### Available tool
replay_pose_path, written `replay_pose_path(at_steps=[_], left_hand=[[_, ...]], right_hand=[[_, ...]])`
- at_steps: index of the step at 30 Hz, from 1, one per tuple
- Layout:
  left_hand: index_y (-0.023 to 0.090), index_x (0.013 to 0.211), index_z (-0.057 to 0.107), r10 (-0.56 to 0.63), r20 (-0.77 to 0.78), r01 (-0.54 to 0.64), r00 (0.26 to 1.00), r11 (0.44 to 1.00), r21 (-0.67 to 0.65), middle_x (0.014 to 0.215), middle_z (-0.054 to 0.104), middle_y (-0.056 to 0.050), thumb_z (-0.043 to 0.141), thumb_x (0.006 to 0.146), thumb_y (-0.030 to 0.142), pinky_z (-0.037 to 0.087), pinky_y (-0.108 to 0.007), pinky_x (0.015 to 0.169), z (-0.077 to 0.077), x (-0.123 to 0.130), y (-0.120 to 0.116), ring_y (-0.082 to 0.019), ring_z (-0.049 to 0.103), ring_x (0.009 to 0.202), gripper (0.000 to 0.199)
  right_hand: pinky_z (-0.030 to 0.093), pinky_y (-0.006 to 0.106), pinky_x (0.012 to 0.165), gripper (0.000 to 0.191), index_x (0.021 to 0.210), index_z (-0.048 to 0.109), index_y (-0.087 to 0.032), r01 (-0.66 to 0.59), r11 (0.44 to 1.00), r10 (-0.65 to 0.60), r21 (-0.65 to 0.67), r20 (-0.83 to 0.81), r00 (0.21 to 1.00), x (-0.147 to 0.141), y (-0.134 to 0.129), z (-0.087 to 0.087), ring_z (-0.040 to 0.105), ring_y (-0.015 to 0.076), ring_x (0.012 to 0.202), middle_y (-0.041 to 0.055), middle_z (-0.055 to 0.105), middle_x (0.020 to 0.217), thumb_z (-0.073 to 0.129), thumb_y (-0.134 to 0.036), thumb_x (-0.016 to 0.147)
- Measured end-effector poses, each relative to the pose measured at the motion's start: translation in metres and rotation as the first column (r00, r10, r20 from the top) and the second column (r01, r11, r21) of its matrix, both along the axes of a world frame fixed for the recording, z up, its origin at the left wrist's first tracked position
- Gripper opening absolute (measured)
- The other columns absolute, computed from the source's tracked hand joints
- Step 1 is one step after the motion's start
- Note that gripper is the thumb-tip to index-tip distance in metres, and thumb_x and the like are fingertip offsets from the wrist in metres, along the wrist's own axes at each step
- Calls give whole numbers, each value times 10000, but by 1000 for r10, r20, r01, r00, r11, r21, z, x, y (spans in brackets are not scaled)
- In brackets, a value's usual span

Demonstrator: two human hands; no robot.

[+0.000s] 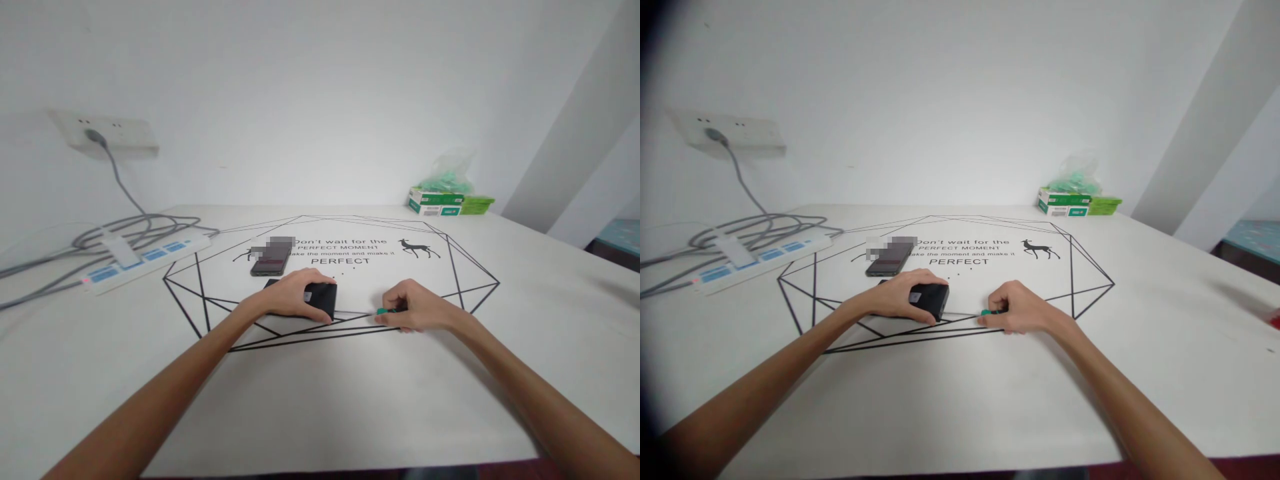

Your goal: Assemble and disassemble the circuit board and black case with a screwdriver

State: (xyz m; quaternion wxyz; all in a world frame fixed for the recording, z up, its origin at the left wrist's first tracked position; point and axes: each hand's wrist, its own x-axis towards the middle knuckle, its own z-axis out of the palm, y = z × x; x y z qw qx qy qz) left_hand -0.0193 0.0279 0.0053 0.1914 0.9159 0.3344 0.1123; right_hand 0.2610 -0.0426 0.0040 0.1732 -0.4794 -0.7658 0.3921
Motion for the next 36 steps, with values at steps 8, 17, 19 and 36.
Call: replay_pose_path(at_steps=[8,17,19,36], left_hand=[[259,1242,578,7,-26,-6,1000,1000,13,1166,593,-67,703,660,622,412,-339,927,0,0,-1,-259,542,1078,698],[250,1256,559,10,-61,-9,998,1000,8,1209,579,-70,676,656,670,398,-343,957,2,0,-1,-273,524,1115,741],[253,1259,556,10,-66,-10,998,1000,-1,1214,576,-69,674,658,671,396,-347,959,2,0,-1,-276,521,1120,741],[243,1258,555,8,-55,-8,998,1000,-1,1217,577,-76,700,668,631,395,-341,949,2,1,-2,-268,521,1118,721]], right_hand=[[260,205,380,393,515,402,-196,6,999,-7,46,16,1000,0,1,-1,410,79,382,-60,400,413,616,-401,773],[172,240,461,419,517,363,-192,-34,987,24,155,61,998,0,5,-3,278,62,443,-76,315,460,635,-404,755],[152,250,476,428,520,346,-194,-54,982,43,181,68,997,1,6,-4,239,64,469,-77,290,479,627,-404,764],[147,258,482,436,524,333,-194,-56,985,47,165,60,997,1,6,-4,219,71,492,-74,258,499,613,-407,782]])
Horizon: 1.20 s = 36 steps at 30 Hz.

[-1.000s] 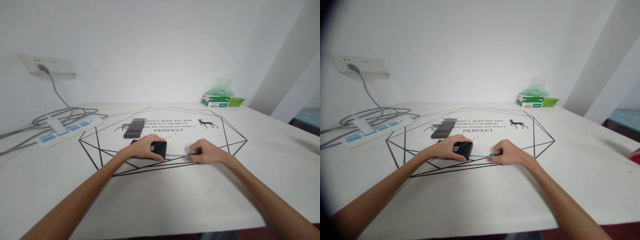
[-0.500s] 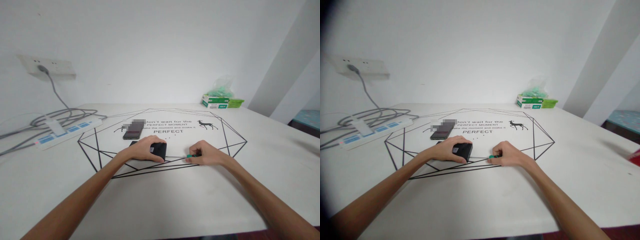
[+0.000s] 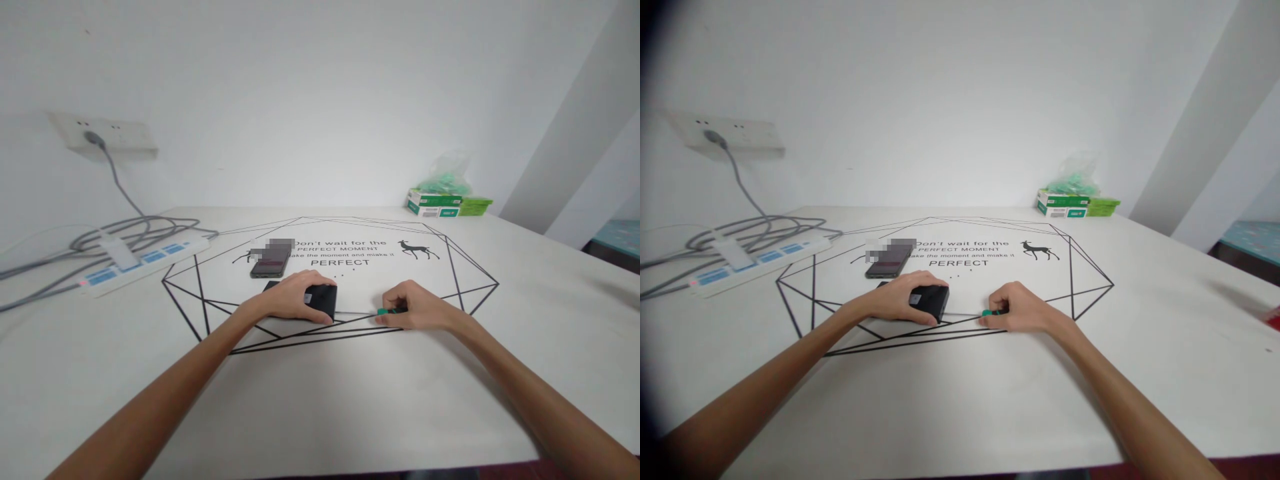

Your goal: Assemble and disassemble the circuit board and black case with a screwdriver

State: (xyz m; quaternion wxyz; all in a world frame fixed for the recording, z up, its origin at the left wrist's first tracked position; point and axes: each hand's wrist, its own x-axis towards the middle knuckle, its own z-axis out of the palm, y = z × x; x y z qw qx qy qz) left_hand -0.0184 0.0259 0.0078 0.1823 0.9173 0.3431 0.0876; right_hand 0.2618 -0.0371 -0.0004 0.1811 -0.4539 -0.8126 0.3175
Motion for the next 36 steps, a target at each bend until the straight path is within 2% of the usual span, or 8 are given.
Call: replay_pose_path(at_steps=[7,15,28,36], left_hand=[[243,1256,560,-3,-10,3,1000,1000,5,1229,576,-70,694,672,636,393,-344,963,2,0,-1,-271,521,1131,716],[241,1261,557,-7,-7,7,1000,1000,4,1228,576,-75,699,663,641,387,-350,967,1,1,0,-271,520,1130,733],[252,1264,561,-18,6,18,1000,1000,-4,1215,580,-73,695,647,657,389,-346,951,0,-2,2,-271,520,1118,750],[248,1258,557,-21,4,21,1000,1000,-2,1203,579,-69,696,658,647,393,-336,952,1,0,1,-260,522,1111,734]], right_hand=[[163,255,472,423,534,358,-197,10,997,-14,-77,-56,998,2,2,-2,222,71,477,-77,264,488,608,-427,787],[158,259,489,442,528,319,-197,-7,1000,7,7,-5,1000,1,3,-5,221,76,509,-73,249,519,622,-415,766],[140,259,491,428,537,334,-195,-8,1000,7,-20,-22,1000,2,1,-1,206,73,502,-75,248,509,613,-407,783],[162,256,490,415,547,373,-190,-6,1000,7,25,-18,1000,0,2,-3,228,76,505,-68,272,515,605,-441,781]])
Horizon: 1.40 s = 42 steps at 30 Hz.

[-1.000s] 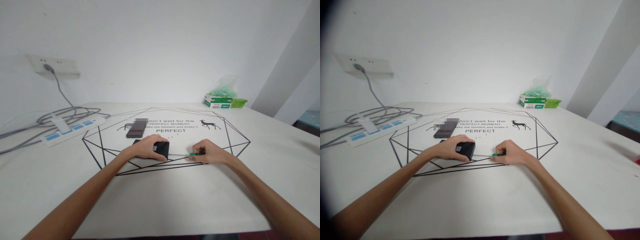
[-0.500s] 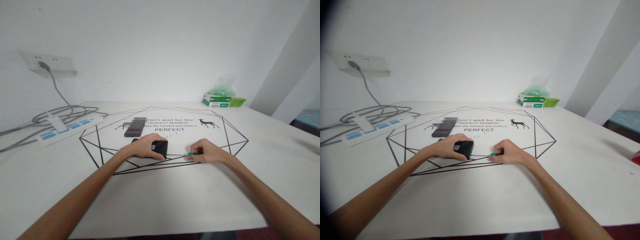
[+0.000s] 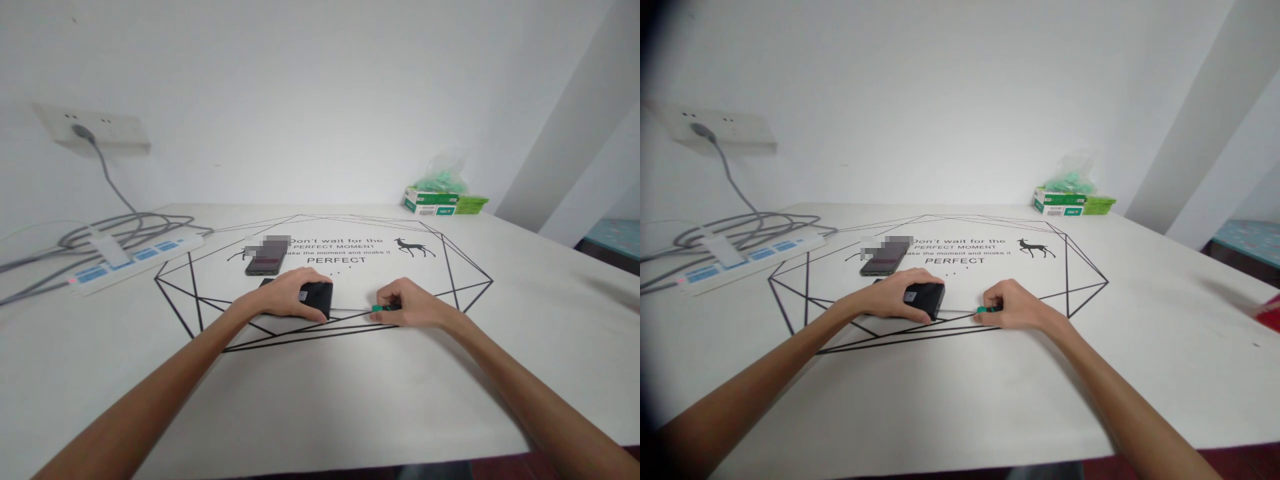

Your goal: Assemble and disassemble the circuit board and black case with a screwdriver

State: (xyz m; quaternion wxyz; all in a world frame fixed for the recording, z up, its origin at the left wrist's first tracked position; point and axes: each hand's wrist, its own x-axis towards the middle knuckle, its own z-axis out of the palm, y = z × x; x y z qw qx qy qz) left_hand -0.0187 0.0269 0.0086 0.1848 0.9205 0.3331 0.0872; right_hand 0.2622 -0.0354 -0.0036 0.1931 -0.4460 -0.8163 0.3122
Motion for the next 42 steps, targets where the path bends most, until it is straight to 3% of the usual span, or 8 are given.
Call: replay_pose_path(at_steps=[6,12,17,22,26,31,39,42], left_hand=[[244,1262,552,2,-14,-2,1000,1000,12,1209,578,-70,693,661,648,393,-328,947,-1,0,0,-261,521,1113,737],[252,1258,556,6,-12,-6,1000,1000,11,1211,579,-70,690,663,646,395,-339,956,0,1,-1,-268,522,1118,726],[243,1260,556,14,-19,-14,1000,1000,8,1216,577,-76,683,673,648,391,-351,965,2,1,-3,-272,522,1123,725],[250,1265,553,11,-17,-11,1000,1000,16,1214,580,-74,677,674,651,393,-349,957,2,1,-3,-274,523,1119,725],[249,1262,553,12,-24,-11,1000,1000,14,1220,580,-73,673,679,652,390,-349,959,3,1,-4,-274,525,1120,720],[242,1269,544,12,-38,-11,999,1000,26,1214,580,-70,665,681,664,395,-339,947,2,2,-3,-270,523,1119,733],[252,1274,541,19,-43,-17,999,999,39,1221,583,-71,658,690,660,398,-335,937,3,1,-4,-267,528,1120,723],[248,1267,546,21,-40,-19,999,999,43,1218,583,-69,663,692,654,395,-334,938,3,1,-5,-264,527,1120,715]], right_hand=[[173,256,467,443,547,430,-176,33,997,-32,-76,18,999,4,2,-1,241,78,481,-53,297,503,485,-489,856],[226,243,497,404,609,471,-170,-40,996,37,-78,-38,999,5,-1,7,299,82,531,-54,346,554,596,-509,791],[258,227,445,377,708,421,-198,36,976,-54,-217,-80,995,2,-5,8,380,71,455,-56,431,601,655,-490,747],[233,226,471,360,746,473,-193,39,997,-42,-63,-48,998,0,-4,4,317,79,498,-74,400,537,661,-501,746],[238,240,481,430,688,526,-173,64,996,-68,-60,-52,996,3,0,3,314,89,507,-57,373,537,481,-564,861],[266,248,505,411,658,565,-155,66,998,-66,3,3,998,8,2,4,340,96,552,-38,414,575,558,-533,819],[320,217,392,394,756,466,-196,73,974,-93,-212,-83,992,3,-4,7,417,75,433,-37,528,624,672,-530,727],[303,211,407,405,765,458,-201,74,980,-87,-183,-60,994,3,-3,4,403,73,440,-45,533,598,716,-504,694]])
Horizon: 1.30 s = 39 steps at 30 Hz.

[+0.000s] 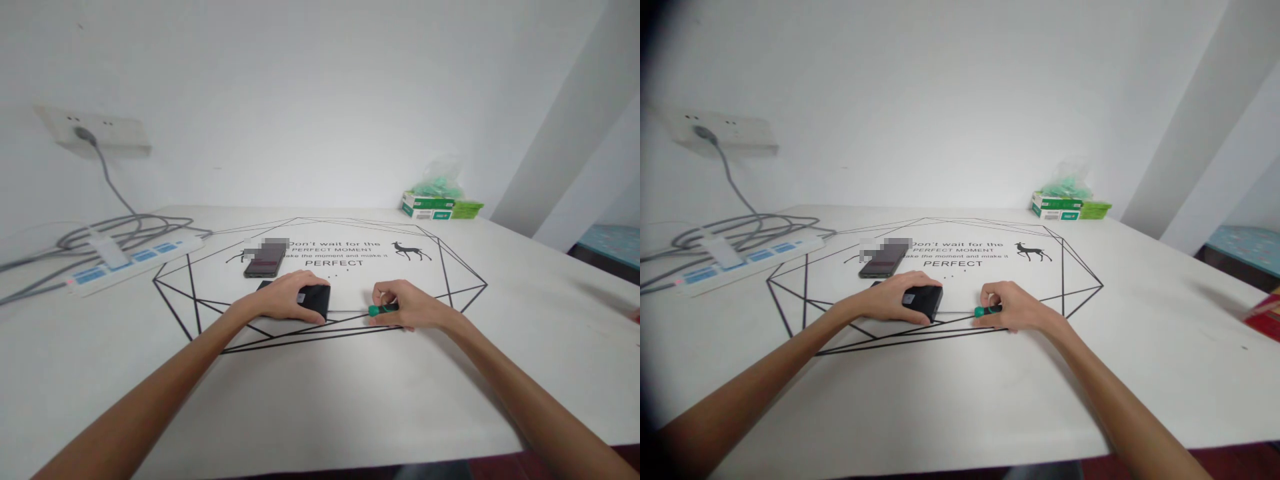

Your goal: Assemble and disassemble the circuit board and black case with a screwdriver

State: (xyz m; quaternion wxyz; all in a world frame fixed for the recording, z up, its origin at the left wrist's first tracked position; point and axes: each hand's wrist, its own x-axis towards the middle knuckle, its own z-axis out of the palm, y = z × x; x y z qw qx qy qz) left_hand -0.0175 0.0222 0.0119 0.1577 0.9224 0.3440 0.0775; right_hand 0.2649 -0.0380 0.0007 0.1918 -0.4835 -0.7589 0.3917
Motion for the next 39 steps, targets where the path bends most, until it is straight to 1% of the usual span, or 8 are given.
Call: replay_pose_path(at_steps=[5,8,12,22,25,29,34,39], left_hand=[[239,1255,558,-1,11,1,1000,1000,14,1204,599,-73,667,687,654,401,-333,936,-1,1,0,-263,538,1104,712],[247,1238,578,3,27,-4,1000,999,33,1217,610,-71,669,677,660,405,-342,946,-2,0,0,-269,547,1108,703],[239,1222,599,13,61,-17,998,998,65,1232,626,-69,672,656,676,407,-356,965,-5,0,0,-279,560,1119,718],[216,1218,614,45,118,-62,992,988,142,1218,650,-69,671,664,660,427,-357,955,-10,1,-3,-277,590,1104,712],[227,1217,612,51,112,-67,992,987,148,1214,651,-67,656,675,669,431,-364,947,-10,1,-4,-279,591,1102,701],[237,1219,610,50,116,-68,992,985,157,1219,647,-73,636,684,690,430,-370,947,-13,2,-4,-279,587,1105,702],[225,1218,608,39,113,-58,993,983,173,1211,647,-81,631,698,683,434,-369,939,-14,3,-3,-279,587,1099,693],[219,1202,616,26,110,-45,994,983,180,1192,653,-80,632,710,672,434,-363,936,-14,2,-2,-272,590,1089,669]], right_hand=[[269,227,491,370,737,545,-176,-7,983,3,184,22,1000,-1,4,-3,364,89,536,-52,430,566,617,-535,788],[253,242,497,442,667,558,-164,-36,982,26,184,53,998,1,6,-4,332,93,535,-44,387,556,506,-563,851],[250,249,509,451,603,528,-163,-42,982,27,184,84,996,3,8,-5,326,96,545,-44,378,553,591,-572,783],[269,231,532,366,713,485,-193,7,977,-30,213,104,994,0,4,-5,365,97,561,-63,437,590,728,-466,682],[278,235,526,348,740,539,-188,8,972,-31,234,95,995,0,4,-4,380,104,559,-50,447,584,654,-517,751],[259,251,514,452,616,517,-178,-5,964,-31,265,133,991,3,7,-4,339,103,540,-34,400,559,473,-551,867],[265,258,531,435,603,521,-176,-16,961,-26,275,149,989,8,10,-7,351,105,555,-36,423,568,599,-566,778],[281,237,540,372,675,477,-196,17,958,-60,286,144,988,5,7,-7,366,101,572,-49,452,615,711,-485,696]])
